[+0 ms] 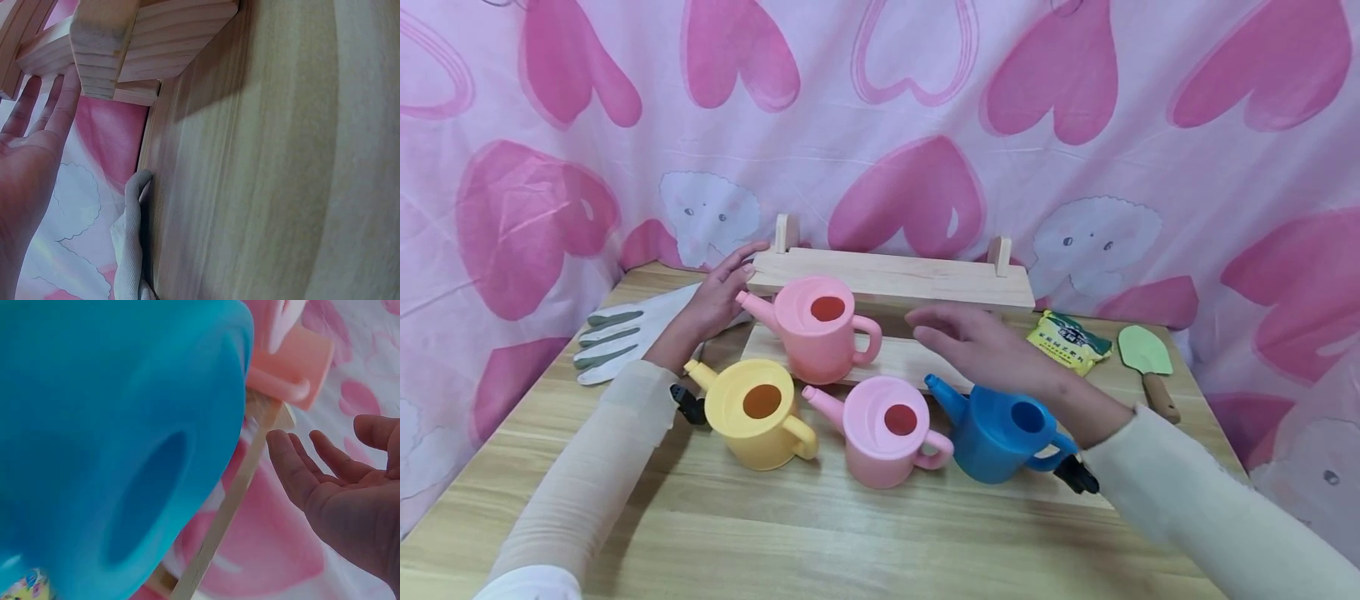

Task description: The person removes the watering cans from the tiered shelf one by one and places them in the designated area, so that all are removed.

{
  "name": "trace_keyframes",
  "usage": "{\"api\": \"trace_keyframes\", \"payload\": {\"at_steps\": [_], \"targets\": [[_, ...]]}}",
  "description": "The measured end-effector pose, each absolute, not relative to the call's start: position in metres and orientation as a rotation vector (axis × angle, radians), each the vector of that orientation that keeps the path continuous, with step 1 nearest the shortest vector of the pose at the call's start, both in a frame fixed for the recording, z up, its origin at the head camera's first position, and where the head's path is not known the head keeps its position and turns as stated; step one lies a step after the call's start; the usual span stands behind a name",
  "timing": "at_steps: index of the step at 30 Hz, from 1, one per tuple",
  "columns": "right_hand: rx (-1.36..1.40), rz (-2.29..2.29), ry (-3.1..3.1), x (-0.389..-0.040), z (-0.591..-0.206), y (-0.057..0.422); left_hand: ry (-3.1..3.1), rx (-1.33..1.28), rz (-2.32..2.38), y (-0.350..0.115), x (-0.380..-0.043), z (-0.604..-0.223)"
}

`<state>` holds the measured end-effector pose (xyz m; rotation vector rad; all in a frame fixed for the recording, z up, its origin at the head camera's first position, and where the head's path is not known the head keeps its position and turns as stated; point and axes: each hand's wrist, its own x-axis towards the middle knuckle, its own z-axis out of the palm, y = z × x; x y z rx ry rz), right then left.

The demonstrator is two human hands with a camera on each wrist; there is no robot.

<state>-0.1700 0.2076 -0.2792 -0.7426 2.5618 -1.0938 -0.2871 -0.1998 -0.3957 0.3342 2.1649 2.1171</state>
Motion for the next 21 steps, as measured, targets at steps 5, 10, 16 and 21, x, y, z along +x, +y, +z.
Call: {"api": "trace_keyframes", "payload": {"at_steps": [5,10,16,21], "targets": [[-0.806,-1.015,2.557,-0.181,-0.282,0.186,2.151,0.331,2.133,-0.2,-0.287,-0.396],[-0.835,-1.006,2.523,-0.19,-0.287,0.171,2.126,0.345,2.148,-0.2,-0.286,-0.395],[-0.814,-1.04,2.48,-0.2,-0.291,0.157,2.141,0.366,2.136,-0.201,-0.287,-0.396],[-0.826,-1.016,2.476,-0.205,-0.293,0.15,2.123,0.368,2.146,-0.201,-0.288,-0.397]]}}
